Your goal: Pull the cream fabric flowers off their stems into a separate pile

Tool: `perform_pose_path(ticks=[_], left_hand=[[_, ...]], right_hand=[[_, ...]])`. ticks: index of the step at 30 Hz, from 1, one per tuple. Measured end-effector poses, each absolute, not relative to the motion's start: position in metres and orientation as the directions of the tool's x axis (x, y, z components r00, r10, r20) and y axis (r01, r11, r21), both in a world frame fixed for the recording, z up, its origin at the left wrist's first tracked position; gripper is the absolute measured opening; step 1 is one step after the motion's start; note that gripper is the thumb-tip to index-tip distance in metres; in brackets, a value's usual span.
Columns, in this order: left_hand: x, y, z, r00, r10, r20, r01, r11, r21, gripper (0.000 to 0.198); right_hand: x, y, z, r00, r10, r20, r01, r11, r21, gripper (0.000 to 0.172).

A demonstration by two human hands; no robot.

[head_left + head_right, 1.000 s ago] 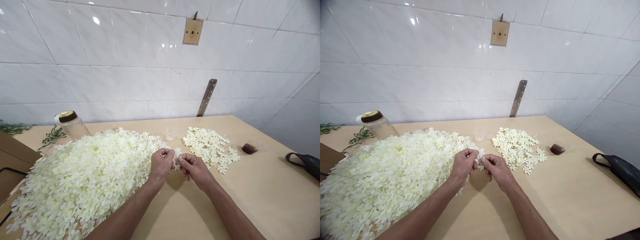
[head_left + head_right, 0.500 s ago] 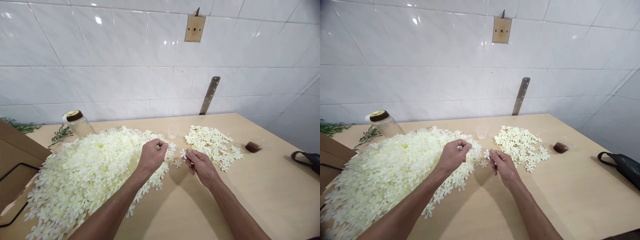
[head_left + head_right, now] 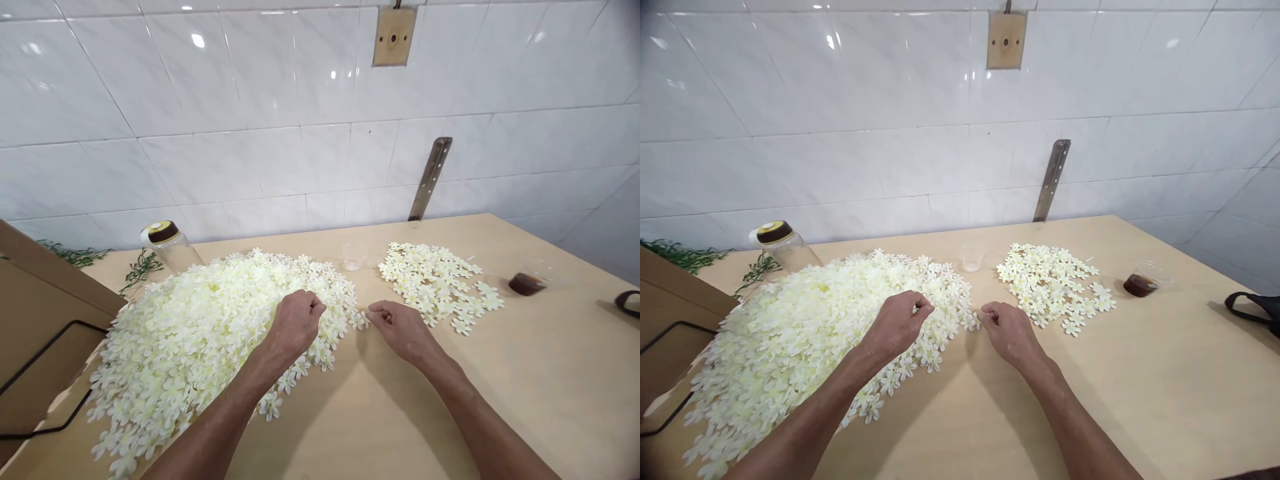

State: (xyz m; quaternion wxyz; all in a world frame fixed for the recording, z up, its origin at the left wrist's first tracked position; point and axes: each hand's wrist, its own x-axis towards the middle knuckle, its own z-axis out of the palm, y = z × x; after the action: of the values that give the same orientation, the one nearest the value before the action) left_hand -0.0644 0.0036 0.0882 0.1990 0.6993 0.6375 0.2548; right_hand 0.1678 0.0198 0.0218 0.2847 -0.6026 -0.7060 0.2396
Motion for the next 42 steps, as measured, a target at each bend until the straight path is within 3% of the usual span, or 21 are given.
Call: perform_pose_path(ticks=[4,6,8,11,14,17,20,25,30,36,42], left_hand=[[-0.073,0.002,0.095,-0.044,0.996,0.073,0.643,-0.027,0.765,0.016],[-0.077,-0.001,0.099,-0.074,0.996,-0.044,0.418,0.071,0.906,0.017],[-0.077,-0.006,0.101,-0.023,0.985,-0.172,0.084,0.173,0.981,0.018],[-0.07,-0.011,0.097,0.028,0.965,-0.262,-0.298,0.259,0.919,0.02],[-0.054,-0.01,0.084,-0.028,0.966,-0.257,-0.422,0.222,0.879,0.025],[-0.036,-0.008,0.068,-0.098,0.988,-0.122,-0.362,0.079,0.929,0.019],[-0.022,-0.01,0.056,-0.185,0.983,0.015,-0.113,-0.036,0.993,0.023],[-0.026,-0.011,0.056,-0.101,0.981,0.167,0.075,-0.16,0.984,0.04],[-0.043,-0.01,0.06,-0.019,0.989,0.146,-0.003,-0.146,0.989,0.04],[-0.043,-0.011,0.047,-0.125,0.99,0.061,-0.004,-0.062,0.998,0.032],[-0.043,-0.015,0.044,0.016,1.0,-0.012,-0.124,0.014,0.992,0.037]], right_hand=[[0.153,0.011,0.025,-0.302,0.948,0.099,0.591,0.268,-0.761,0.026],[0.148,0.009,0.027,-0.347,0.932,0.103,0.51,0.28,-0.813,0.033],[0.147,0.009,0.028,-0.295,0.948,0.12,0.499,0.26,-0.827,0.036],[0.149,0.011,0.032,-0.158,0.978,0.136,0.509,0.199,-0.838,0.03],[0.146,0.008,0.038,-0.157,0.987,0.017,0.384,0.077,-0.92,0.036],[0.133,0.003,0.047,-0.273,0.953,-0.132,0.146,-0.095,-0.985,0.044],[0.116,0.002,0.057,-0.358,0.921,-0.155,-0.049,-0.185,-0.982,0.045],[0.099,0.01,0.065,-0.391,0.902,-0.184,-0.228,-0.288,-0.93,0.043],[0.101,0.019,0.059,-0.467,0.872,-0.146,-0.185,-0.258,-0.948,0.039],[0.112,0.025,0.047,-0.437,0.896,-0.083,0.002,-0.092,-0.996,0.045],[0.11,0.023,0.038,-0.461,0.886,-0.057,0.02,-0.054,-0.998,0.048]])
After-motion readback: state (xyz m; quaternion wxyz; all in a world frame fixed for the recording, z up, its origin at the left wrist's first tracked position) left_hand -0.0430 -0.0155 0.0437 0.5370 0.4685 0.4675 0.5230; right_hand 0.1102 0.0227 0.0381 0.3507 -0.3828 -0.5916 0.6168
